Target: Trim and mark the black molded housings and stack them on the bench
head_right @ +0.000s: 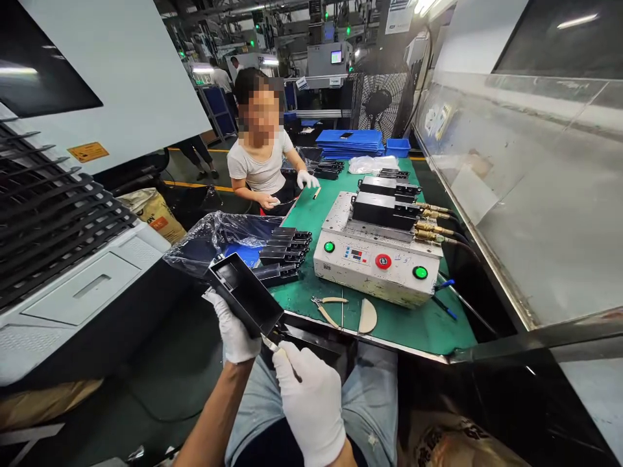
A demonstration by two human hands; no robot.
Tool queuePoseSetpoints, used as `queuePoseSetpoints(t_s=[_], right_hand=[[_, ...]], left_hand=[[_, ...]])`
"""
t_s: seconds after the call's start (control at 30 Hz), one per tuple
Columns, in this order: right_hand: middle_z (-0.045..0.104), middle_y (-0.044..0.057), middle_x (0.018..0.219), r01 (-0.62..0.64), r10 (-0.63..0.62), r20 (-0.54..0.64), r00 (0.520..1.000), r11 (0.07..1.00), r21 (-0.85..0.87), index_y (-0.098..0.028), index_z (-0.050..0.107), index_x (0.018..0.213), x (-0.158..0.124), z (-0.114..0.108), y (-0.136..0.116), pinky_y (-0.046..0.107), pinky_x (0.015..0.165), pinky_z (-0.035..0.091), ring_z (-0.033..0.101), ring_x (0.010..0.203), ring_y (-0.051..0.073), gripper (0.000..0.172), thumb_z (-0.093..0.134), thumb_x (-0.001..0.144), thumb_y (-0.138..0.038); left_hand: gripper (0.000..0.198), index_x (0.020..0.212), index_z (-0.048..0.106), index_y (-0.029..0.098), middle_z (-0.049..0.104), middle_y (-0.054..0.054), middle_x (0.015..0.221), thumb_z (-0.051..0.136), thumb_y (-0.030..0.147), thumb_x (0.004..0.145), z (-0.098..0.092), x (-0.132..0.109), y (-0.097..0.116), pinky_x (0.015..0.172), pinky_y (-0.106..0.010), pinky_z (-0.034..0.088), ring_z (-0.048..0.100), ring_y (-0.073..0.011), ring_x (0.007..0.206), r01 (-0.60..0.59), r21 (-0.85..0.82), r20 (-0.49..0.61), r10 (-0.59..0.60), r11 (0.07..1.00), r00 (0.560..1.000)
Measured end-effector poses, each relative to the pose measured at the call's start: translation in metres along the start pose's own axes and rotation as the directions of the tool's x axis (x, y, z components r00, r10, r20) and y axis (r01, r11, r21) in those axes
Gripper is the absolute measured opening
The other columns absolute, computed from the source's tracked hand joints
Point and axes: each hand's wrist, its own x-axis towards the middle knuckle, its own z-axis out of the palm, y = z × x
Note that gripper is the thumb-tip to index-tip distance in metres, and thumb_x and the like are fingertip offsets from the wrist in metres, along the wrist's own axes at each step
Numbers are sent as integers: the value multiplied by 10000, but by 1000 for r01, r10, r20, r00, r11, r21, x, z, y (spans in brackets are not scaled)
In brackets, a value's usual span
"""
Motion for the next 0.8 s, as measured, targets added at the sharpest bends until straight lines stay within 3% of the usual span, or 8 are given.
queuePoseSetpoints(t_s=[0.23,0.43,0.63,0.8], right_hand=[[755,72,756,-34,33,10,999,997,65,-247,831,1050,-4,1,-2,257,708,581,729,675,194,429,468,1079,-473],[727,62,689,-48,41,56,998,990,133,-255,832,1030,-7,-1,-4,270,658,565,690,630,195,460,438,1083,-487],[667,29,619,-71,63,88,994,993,96,-245,796,837,-9,-3,-4,253,583,500,617,566,162,498,423,1089,-457],[772,61,812,-102,97,56,994,990,99,-220,819,997,-9,3,16,256,725,549,713,722,185,403,482,1072,-430]], left_hand=[[873,1594,402,280,540,-53,1560,323,824,916,-5,-7,4,1082,-384,578,538,-296,1422,28,143,33,-33,989,999],[947,1642,287,207,588,-132,1498,264,820,921,-21,-4,-6,1049,-447,599,589,-332,1362,-91,335,53,78,938,996],[1001,1659,204,199,469,-126,1603,237,847,896,-35,1,-14,1089,-446,578,504,-350,1445,-134,428,93,104,894,990],[917,1651,238,272,406,-55,1657,245,827,921,-28,-9,-4,1185,-427,497,414,-308,1515,-103,328,106,72,939,992]])
